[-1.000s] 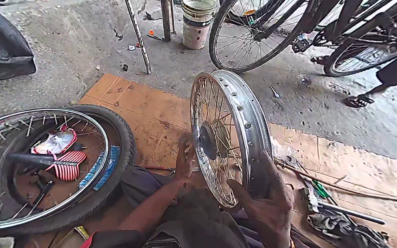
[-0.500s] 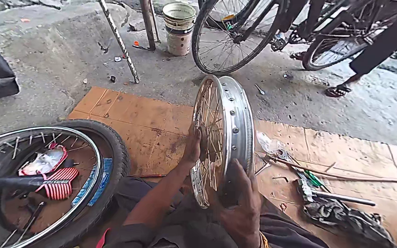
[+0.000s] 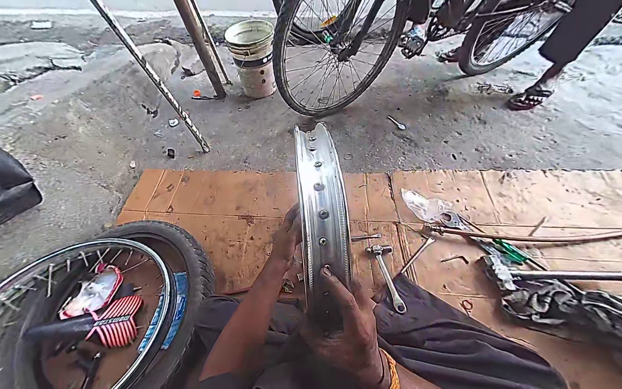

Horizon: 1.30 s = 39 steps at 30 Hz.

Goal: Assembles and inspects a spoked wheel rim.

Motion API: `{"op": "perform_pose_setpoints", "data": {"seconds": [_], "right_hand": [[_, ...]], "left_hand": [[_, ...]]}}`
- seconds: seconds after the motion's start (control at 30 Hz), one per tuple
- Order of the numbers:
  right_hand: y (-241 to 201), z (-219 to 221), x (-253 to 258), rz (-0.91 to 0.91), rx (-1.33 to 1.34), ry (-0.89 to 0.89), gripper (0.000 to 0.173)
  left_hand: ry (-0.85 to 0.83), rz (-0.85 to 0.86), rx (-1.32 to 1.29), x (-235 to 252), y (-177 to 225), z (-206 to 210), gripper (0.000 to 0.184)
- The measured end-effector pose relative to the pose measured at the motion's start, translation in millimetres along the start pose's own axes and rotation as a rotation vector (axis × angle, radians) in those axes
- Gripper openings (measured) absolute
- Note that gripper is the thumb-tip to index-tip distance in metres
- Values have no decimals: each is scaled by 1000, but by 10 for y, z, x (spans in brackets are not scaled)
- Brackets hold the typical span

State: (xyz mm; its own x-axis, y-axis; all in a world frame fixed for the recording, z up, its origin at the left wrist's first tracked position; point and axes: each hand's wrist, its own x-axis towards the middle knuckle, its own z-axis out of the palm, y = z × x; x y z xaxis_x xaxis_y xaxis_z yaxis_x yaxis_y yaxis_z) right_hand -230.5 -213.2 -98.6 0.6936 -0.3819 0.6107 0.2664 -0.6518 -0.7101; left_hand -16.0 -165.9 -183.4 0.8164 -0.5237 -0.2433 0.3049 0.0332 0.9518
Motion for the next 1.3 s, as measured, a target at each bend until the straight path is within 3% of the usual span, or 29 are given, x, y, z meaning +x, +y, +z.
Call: {"op": "perform_pose_setpoints", "data": {"seconds": [0.07, 0.17, 0.3, 0.53, 0.67, 0.77, 0.87, 0.97, 1.03, 1.1, 1.17, 1.23, 1.3], "right_hand": [[6, -22, -10, 0, -5, 12, 80], [23, -37, -27, -9, -12, 32, 78], [35, -68, -51, -11, -30, 43, 76], [52, -108, -48, -19, 6, 53, 73], [86, -120, -44, -29, 21, 46, 80], [89, -122, -14, -27, 17, 47, 103], [114, -162, 22, 9, -54, 30, 122], [108, -280, 182, 27, -102, -32, 117], [136, -403, 362, 44, -57, -121, 116], [226, -571, 618, 66, -11, -272, 119], [417, -782, 1004, 63, -4, -467, 117], [653, -1010, 1456, 23, -74, -581, 109], [854, -1240, 1799, -59, -236, -462, 86]], "left_hand": [[-15, -75, 28, 58, -54, -61, 54], [-79, -156, 15, -85, 182, -52, 62], [-152, -173, 3, -273, 433, -81, 67], [-141, -153, -84, -113, 336, -172, 62], [-131, -150, -115, -124, 311, -155, 63], [-99, -115, -76, -150, 305, -150, 56], [126, 6, 44, -180, 377, -197, 53], [378, 330, 275, -215, 707, -279, 61], [422, 556, 382, -231, 1113, -319, 51], [347, 761, 498, -161, 1619, -394, 38], [222, 875, 679, 31, 2024, -516, 54], [79, 833, 919, 179, 2234, -651, 61], [-24, 704, 1118, 155, 2312, -718, 56]]}}
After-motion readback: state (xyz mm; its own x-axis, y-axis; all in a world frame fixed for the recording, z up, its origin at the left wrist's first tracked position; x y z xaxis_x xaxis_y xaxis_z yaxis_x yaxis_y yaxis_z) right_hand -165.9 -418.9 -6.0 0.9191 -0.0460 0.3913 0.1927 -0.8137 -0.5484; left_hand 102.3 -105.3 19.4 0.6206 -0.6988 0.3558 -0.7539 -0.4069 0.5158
